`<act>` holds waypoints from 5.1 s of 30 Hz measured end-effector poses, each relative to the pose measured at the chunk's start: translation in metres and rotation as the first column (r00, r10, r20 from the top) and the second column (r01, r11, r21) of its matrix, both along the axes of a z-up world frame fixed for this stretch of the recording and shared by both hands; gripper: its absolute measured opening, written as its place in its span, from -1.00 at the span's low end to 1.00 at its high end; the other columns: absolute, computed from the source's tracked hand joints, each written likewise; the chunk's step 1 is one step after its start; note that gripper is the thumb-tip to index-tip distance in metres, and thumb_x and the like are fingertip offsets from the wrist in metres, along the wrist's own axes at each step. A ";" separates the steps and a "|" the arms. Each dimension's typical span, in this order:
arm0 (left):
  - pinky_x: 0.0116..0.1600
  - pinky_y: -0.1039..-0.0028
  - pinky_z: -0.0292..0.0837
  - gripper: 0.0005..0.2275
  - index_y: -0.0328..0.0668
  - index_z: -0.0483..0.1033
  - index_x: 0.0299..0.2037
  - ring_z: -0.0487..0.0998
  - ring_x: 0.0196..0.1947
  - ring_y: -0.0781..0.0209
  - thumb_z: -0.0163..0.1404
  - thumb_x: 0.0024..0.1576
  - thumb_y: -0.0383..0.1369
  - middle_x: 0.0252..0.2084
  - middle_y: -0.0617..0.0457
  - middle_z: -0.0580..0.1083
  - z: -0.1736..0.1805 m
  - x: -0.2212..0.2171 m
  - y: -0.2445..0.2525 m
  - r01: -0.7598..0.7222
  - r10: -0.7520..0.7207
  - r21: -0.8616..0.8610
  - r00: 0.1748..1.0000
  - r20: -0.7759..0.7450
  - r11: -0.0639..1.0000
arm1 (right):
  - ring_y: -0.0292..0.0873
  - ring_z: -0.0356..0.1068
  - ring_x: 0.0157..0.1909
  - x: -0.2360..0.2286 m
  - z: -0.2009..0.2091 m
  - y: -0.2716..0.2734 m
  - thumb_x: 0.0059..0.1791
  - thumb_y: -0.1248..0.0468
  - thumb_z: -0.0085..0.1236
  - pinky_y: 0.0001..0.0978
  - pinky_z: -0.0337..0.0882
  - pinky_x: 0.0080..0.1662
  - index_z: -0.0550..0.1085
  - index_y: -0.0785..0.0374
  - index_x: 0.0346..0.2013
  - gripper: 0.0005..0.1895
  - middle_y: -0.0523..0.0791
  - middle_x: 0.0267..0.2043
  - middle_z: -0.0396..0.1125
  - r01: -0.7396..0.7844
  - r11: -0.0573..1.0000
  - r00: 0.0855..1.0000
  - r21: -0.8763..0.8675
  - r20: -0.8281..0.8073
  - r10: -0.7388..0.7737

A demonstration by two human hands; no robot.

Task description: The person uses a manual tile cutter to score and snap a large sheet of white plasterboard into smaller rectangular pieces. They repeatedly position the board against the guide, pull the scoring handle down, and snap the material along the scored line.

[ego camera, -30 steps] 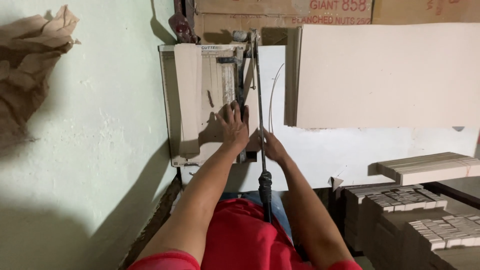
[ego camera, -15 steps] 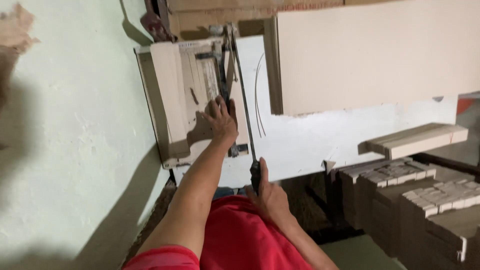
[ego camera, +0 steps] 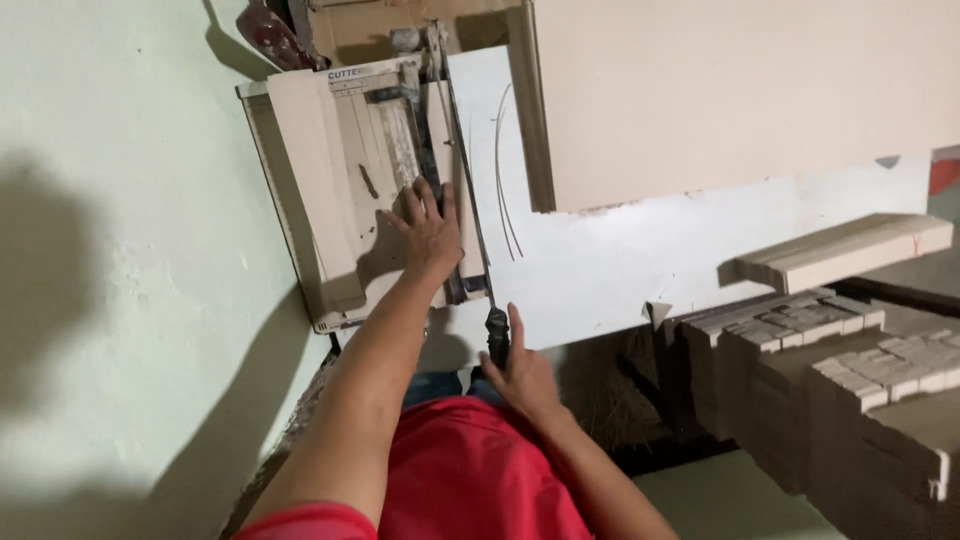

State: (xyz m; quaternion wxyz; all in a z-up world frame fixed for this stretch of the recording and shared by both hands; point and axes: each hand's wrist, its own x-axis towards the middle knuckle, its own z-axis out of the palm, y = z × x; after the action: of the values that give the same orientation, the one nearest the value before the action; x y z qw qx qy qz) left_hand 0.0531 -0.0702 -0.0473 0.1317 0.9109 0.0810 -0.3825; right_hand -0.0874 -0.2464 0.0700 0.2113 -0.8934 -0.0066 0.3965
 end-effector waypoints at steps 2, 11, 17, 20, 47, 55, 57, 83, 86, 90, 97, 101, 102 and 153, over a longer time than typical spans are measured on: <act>0.29 -0.63 -0.45 -0.07 -0.13 -0.23 0.53 -0.46 0.51 -0.42 0.20 0.07 -0.16 0.53 -0.39 -0.44 0.017 0.005 0.001 0.045 -0.042 0.065 0.998 -0.043 0.997 | 0.28 0.55 -0.24 0.034 0.102 0.010 -0.06 -0.27 -0.01 0.06 0.46 -0.20 -0.23 0.05 0.58 0.08 0.15 -0.32 0.53 0.147 0.986 0.974 0.083 -0.186 -0.130; 0.35 -0.12 -0.01 -0.72 0.13 0.51 0.13 0.18 0.40 -0.04 -0.07 0.27 -0.14 0.44 -0.06 0.15 -0.074 -0.029 -0.008 0.556 -0.602 0.234 0.744 0.290 0.798 | 0.17 0.56 -0.37 0.053 0.151 -0.007 0.07 -0.18 -0.17 -0.02 0.48 -0.19 -0.09 0.07 0.55 -0.15 0.04 -0.43 0.55 0.178 0.948 0.961 0.265 -0.256 -0.110; 0.32 0.34 0.11 -0.82 -0.11 0.47 -0.05 0.35 0.19 0.00 -0.18 0.32 -0.31 0.13 -0.08 0.41 0.058 -0.057 0.020 0.160 -0.095 -0.462 0.982 0.160 0.872 | 0.14 0.60 -0.31 0.050 0.117 -0.052 0.10 -0.10 -0.12 -0.06 0.52 -0.18 -0.01 0.02 0.54 -0.25 0.10 -0.22 0.57 0.232 0.945 0.961 0.229 -0.201 -0.187; 0.24 0.27 0.20 -0.86 -0.08 0.38 -0.33 0.33 -0.01 0.12 -0.10 0.29 -0.32 -0.14 0.12 0.36 0.065 -0.075 0.039 0.317 -0.175 -0.377 0.914 0.365 0.870 | 0.14 0.61 -0.25 0.047 0.084 -0.086 0.10 -0.15 -0.12 -0.05 0.52 -0.13 0.05 0.03 0.52 -0.25 0.10 -0.19 0.57 0.282 0.944 0.950 0.170 -0.187 -0.250; 0.41 -0.01 0.13 -0.16 -0.14 -0.20 0.51 0.12 0.45 -0.22 0.14 0.27 0.05 0.44 -0.26 0.04 0.033 0.020 0.188 -0.842 0.916 -0.374 0.315 0.247 0.390 | 0.30 0.24 0.37 -0.027 -0.014 -0.168 0.05 -0.36 -0.07 0.29 0.22 0.33 0.25 0.05 0.44 -0.18 0.17 0.33 0.29 0.503 0.861 0.838 -0.072 -0.203 -0.507; 0.29 -0.14 0.27 -0.22 -0.32 -0.21 0.46 0.24 0.34 -0.35 0.11 0.17 -0.28 0.36 -0.43 0.11 0.067 -0.026 0.116 -0.774 0.777 -0.120 0.591 0.218 0.622 | 0.28 0.13 0.44 -0.043 -0.014 -0.161 0.05 -0.33 -0.03 0.32 0.14 0.37 0.21 0.09 0.47 -0.15 0.13 0.45 0.16 0.523 0.848 0.820 -0.086 -0.221 -0.528; 0.23 -0.07 0.38 -0.34 -0.32 -0.15 0.45 0.34 0.28 -0.31 0.02 0.23 -0.43 0.31 -0.39 0.19 0.081 -0.028 0.114 -0.748 0.744 -0.086 0.627 0.232 0.658 | 0.26 0.11 0.47 -0.045 -0.015 -0.160 0.05 -0.33 -0.03 0.31 0.12 0.39 0.20 0.09 0.48 -0.15 0.11 0.47 0.13 0.515 0.852 0.826 -0.093 -0.214 -0.522; 0.44 -0.06 0.11 -0.33 -0.20 0.01 0.49 0.16 0.42 -0.30 0.07 0.21 -0.24 0.41 -0.31 0.17 0.093 0.045 -0.119 -0.269 0.432 -0.460 0.851 0.297 0.846 | 0.14 0.55 -0.10 0.074 -0.111 -0.220 0.11 -0.20 0.00 0.03 0.52 -0.08 0.25 0.15 0.43 -0.28 0.11 -0.08 0.52 0.493 0.852 0.870 0.175 -0.102 -0.483; 0.36 0.01 0.25 -0.19 -0.02 -0.21 0.54 0.11 0.45 -0.15 0.00 0.19 0.00 0.47 -0.09 0.04 0.030 0.050 -0.155 -0.305 0.344 -0.378 0.938 0.038 0.874 | 0.34 0.46 0.06 0.137 -0.072 -0.199 0.16 0.03 0.03 0.20 0.51 0.01 0.07 0.31 0.48 -0.29 0.30 0.14 0.36 0.789 0.509 0.605 0.344 -0.294 -0.740; 0.24 -0.02 0.40 -0.08 -0.08 -0.25 0.53 0.24 0.37 -0.21 0.01 0.08 0.13 0.43 -0.18 0.09 -0.052 0.051 -0.180 -0.466 0.448 -0.311 0.884 -0.130 0.828 | 0.35 0.38 0.20 0.193 -0.076 -0.198 0.14 0.07 0.08 0.26 0.46 0.15 -0.16 0.37 0.51 -0.14 0.33 0.34 0.14 0.899 0.284 0.413 0.334 -0.426 -0.805; 0.29 0.06 0.40 -0.12 -0.30 -0.13 0.50 0.25 0.37 -0.27 0.04 0.09 0.03 0.42 -0.26 0.11 -0.003 0.067 -0.193 -0.564 0.527 -0.318 0.825 -0.203 0.762 | 0.16 0.42 0.15 0.232 -0.071 -0.206 0.14 0.10 -0.02 0.11 0.54 0.15 0.25 0.37 0.14 -0.57 -0.05 0.02 0.14 0.936 0.088 0.288 0.341 -0.596 -0.750; 0.22 0.18 0.48 -0.17 -0.29 -0.04 0.48 0.34 0.31 -0.15 0.05 0.09 0.01 0.32 -0.17 0.23 0.004 0.068 -0.193 -0.602 0.571 -0.310 0.798 -0.194 0.736 | 0.16 0.44 0.12 0.234 -0.072 -0.210 0.14 0.10 0.02 0.17 0.58 0.07 0.25 0.45 0.23 -0.47 -0.03 0.01 0.14 0.934 0.155 0.319 0.321 -0.559 -0.765; 0.22 0.18 0.48 -0.17 -0.29 -0.04 0.48 0.34 0.31 -0.15 0.05 0.09 0.01 0.32 -0.17 0.23 0.007 0.069 -0.192 -0.604 0.574 -0.308 0.796 -0.193 0.735 | 0.16 0.44 0.12 0.235 -0.070 -0.209 0.14 0.10 0.02 0.17 0.58 0.07 0.25 0.45 0.23 -0.47 -0.03 0.01 0.14 0.934 0.157 0.321 0.321 -0.561 -0.763; 0.18 0.21 0.46 -0.62 0.30 0.49 0.15 0.52 0.16 0.01 0.01 0.17 0.07 0.16 0.02 0.50 0.059 -0.255 0.067 -0.740 0.652 -0.371 0.671 -0.354 0.560 | 0.28 0.29 0.32 0.118 -0.070 0.000 0.16 0.27 -0.05 0.15 0.39 0.22 0.19 0.33 0.44 -0.46 0.24 0.30 0.26 0.329 0.817 0.944 0.473 -0.167 -0.283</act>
State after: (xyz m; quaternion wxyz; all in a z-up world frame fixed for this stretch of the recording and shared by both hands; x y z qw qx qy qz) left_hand -0.2015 -0.0035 0.0122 0.4887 0.7017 0.3475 -0.3849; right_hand 0.0302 -0.2464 0.0002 0.4940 -0.7799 0.0450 0.3817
